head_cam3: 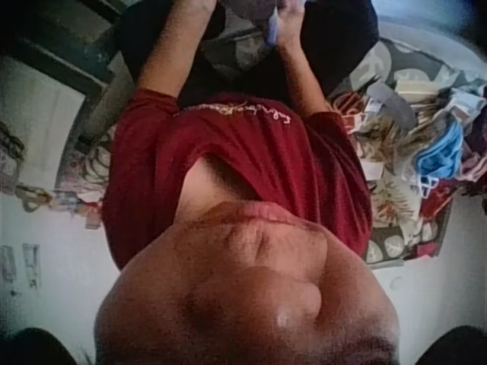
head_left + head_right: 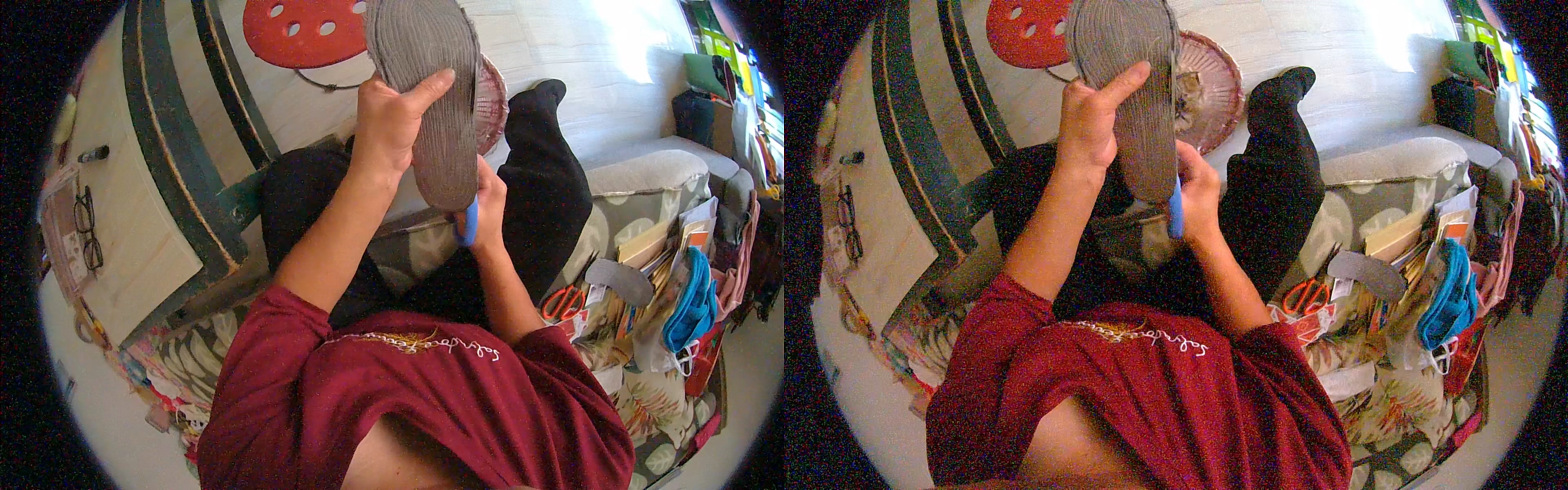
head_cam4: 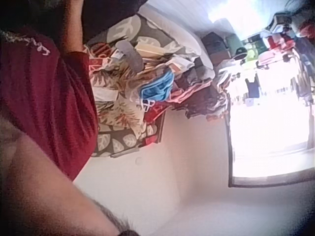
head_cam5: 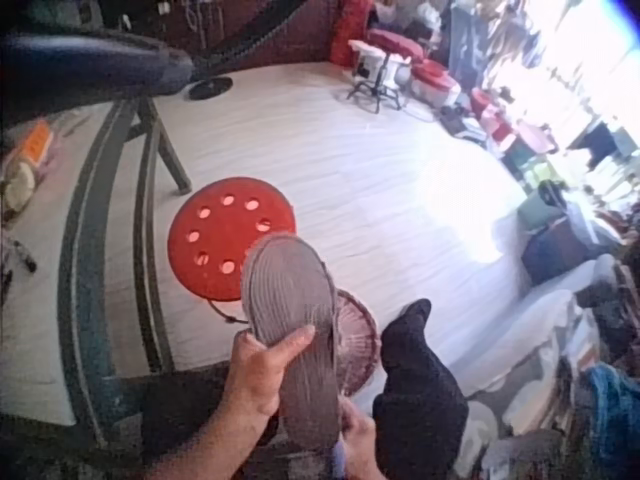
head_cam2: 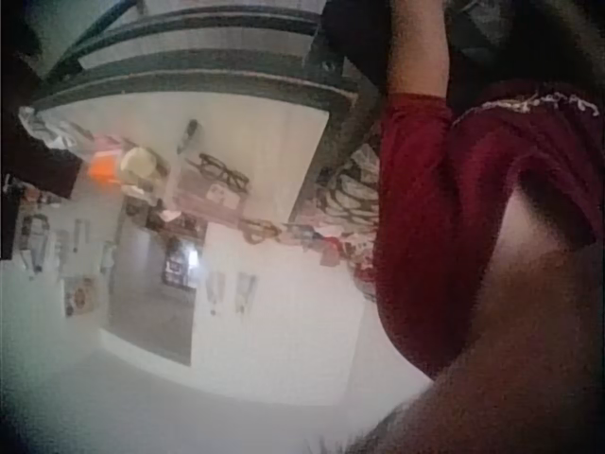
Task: The person trims a gray shoe insole using blue-handled scissors. They hold the insole by hand, cutting away excess material along a marked outline while rotating the piece over a small trash bin.
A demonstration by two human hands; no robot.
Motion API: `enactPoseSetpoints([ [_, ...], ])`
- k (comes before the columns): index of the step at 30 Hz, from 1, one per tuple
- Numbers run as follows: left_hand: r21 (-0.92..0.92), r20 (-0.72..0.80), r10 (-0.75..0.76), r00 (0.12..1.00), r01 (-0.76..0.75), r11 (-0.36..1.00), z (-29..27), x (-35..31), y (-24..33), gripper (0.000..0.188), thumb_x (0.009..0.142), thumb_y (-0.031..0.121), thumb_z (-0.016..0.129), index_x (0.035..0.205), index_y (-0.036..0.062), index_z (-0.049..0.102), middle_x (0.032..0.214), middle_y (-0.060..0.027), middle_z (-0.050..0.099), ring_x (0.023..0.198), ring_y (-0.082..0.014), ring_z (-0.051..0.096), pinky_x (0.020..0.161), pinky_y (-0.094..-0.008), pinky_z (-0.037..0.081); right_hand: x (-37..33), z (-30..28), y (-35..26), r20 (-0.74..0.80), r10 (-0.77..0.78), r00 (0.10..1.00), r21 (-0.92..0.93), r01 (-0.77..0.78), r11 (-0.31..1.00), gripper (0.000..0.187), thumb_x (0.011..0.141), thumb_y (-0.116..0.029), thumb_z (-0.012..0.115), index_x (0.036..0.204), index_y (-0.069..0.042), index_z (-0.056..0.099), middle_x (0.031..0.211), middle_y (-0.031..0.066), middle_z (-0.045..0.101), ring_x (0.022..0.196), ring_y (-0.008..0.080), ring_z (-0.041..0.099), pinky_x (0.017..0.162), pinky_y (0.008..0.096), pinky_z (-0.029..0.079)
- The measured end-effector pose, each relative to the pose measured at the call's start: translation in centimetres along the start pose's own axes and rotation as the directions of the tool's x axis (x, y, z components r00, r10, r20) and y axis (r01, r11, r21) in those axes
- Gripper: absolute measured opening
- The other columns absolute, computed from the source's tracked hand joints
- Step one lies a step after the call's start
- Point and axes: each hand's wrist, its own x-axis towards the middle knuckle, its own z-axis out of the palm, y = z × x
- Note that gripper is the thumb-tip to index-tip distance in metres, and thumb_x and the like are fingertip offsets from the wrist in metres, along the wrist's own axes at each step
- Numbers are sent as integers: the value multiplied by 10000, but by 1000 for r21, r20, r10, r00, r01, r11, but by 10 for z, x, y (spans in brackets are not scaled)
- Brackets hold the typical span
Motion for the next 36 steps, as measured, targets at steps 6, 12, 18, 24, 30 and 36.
enactPoseSetpoints([
  [6,51,33,55,998,-57,997,3,-8,-7,377,674,-32,674,1019,13,530,920,-69,621,803,-161,608,744,-300,491,2,-2,1,11,111,994,100,-112,989,256,821,-47,541,1065,32,533,915,44,611,763,94,562,664,221,469],
  [12,-11,34,27,999,-27,1000,2,-7,-8,431,667,-53,658,1061,17,498,945,-75,610,825,-167,607,761,-306,492,1,0,-1,11,76,997,137,-77,988,256,819,-46,545,1063,31,534,906,41,613,740,92,560,655,223,469],
  [18,-35,24,12,1000,-11,999,4,-9,-5,427,670,-69,648,1061,18,498,949,-71,605,829,-164,604,765,-305,493,0,-2,-1,-19,-17,1000,-138,14,990,281,752,-23,605,1025,28,561,868,26,624,738,77,555,655,223,461],
  [24,-23,19,12,1000,-12,1000,2,-9,-5,418,674,-69,647,1056,19,503,948,-63,605,821,-155,600,763,-297,491,-1,1,-8,-40,-32,999,-141,26,990,270,748,-32,610,1007,34,573,845,33,632,730,79,558,659,228,460],
  [30,-7,8,3,1000,-3,1000,2,-10,-3,456,664,-55,657,1081,15,487,967,-70,592,844,-163,592,769,-299,488,-1,-1,-11,-11,7,1000,-133,-8,991,285,754,-44,605,1025,35,565,874,42,626,770,86,557,689,234,455],
  [36,73,22,-36,999,34,997,-2,-13,-10,604,629,-59,666,1164,6,394,1061,-117,534,908,-201,574,786,-315,490,7,-9,-4,16,54,998,-53,-53,997,293,751,-49,615,1028,30,563,924,50,610,812,102,549,730,240,445],
])
